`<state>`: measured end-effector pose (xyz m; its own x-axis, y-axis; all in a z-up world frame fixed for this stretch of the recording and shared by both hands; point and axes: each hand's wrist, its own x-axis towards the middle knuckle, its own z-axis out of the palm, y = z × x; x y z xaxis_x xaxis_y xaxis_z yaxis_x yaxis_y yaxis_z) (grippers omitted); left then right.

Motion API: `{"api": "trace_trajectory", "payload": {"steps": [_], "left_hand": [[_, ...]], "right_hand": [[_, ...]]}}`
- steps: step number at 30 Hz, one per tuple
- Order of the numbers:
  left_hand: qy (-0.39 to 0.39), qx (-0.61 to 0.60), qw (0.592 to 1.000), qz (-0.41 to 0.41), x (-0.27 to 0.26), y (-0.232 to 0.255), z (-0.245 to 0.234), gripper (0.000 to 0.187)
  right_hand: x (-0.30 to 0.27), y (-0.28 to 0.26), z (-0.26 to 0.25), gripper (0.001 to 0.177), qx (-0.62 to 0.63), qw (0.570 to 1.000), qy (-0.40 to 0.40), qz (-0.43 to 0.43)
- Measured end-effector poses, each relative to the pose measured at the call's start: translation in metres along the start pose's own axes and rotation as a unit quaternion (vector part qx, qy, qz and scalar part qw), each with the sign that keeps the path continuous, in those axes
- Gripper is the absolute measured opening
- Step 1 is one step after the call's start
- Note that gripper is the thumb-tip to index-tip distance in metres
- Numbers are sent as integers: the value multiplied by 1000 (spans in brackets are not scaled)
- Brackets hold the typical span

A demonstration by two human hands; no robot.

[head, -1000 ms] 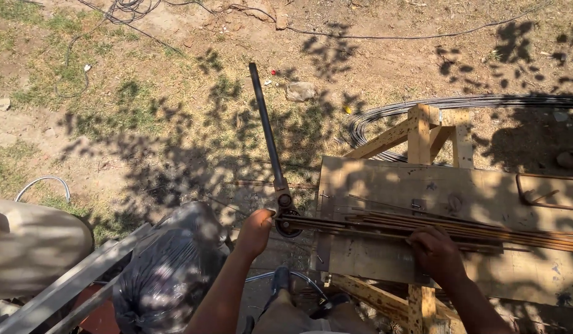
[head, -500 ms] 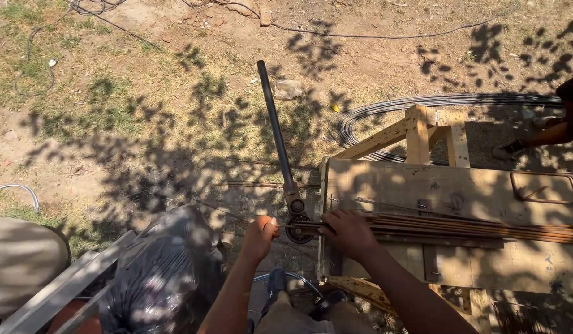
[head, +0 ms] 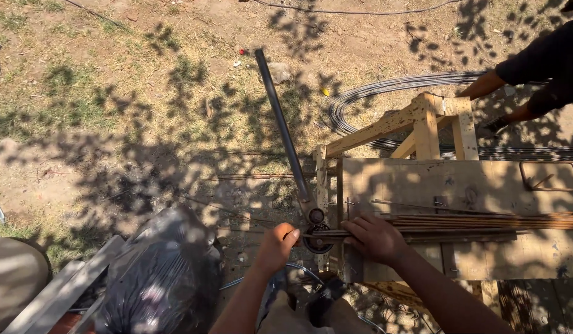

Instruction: The person uses a manual bending tool to bend multiple metal rods into curved shapes. They repeatedly insert the rods into the tool, rotate the handle to bend them, and then remove the finished pieces, stacking them on a wooden workbench.

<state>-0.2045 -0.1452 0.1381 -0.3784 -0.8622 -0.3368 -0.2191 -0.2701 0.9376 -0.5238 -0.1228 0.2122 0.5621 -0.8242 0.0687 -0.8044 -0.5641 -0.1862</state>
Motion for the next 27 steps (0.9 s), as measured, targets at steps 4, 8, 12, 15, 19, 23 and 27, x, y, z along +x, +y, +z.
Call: {"api": "trace_trajectory", "payload": {"steps": [4, 8, 12, 15, 19, 23, 27], "left_hand": [[-9, -2, 1000, -14, -11, 29, -8, 40], [-17, -11, 999, -27, -12, 12, -7, 40], [-33, -70, 993, -93, -13, 38, -14, 36], [-30, -93, 985, -145, -11, 53, -20, 38], [71, -21, 996, 44, 24, 59, -36, 50], [98, 235, 920, 298, 117, 130, -57, 57], [-61, 560, 785, 257, 163, 197, -92, 41]], "right_hand": [[-7, 1, 10, 41, -62, 998, 23, -7], [-11, -8, 7, 44, -77, 997, 30, 3], [-10, -1, 14, 35, -86, 995, 52, -26], [-13, 4, 23, 33, -93, 995, 34, -22], [-17, 3, 28, 30, -98, 995, 32, -15], [-12, -3, 21, 29, -109, 992, 56, -11], [-12, -3, 23, 25, -84, 995, 44, -14]]}}
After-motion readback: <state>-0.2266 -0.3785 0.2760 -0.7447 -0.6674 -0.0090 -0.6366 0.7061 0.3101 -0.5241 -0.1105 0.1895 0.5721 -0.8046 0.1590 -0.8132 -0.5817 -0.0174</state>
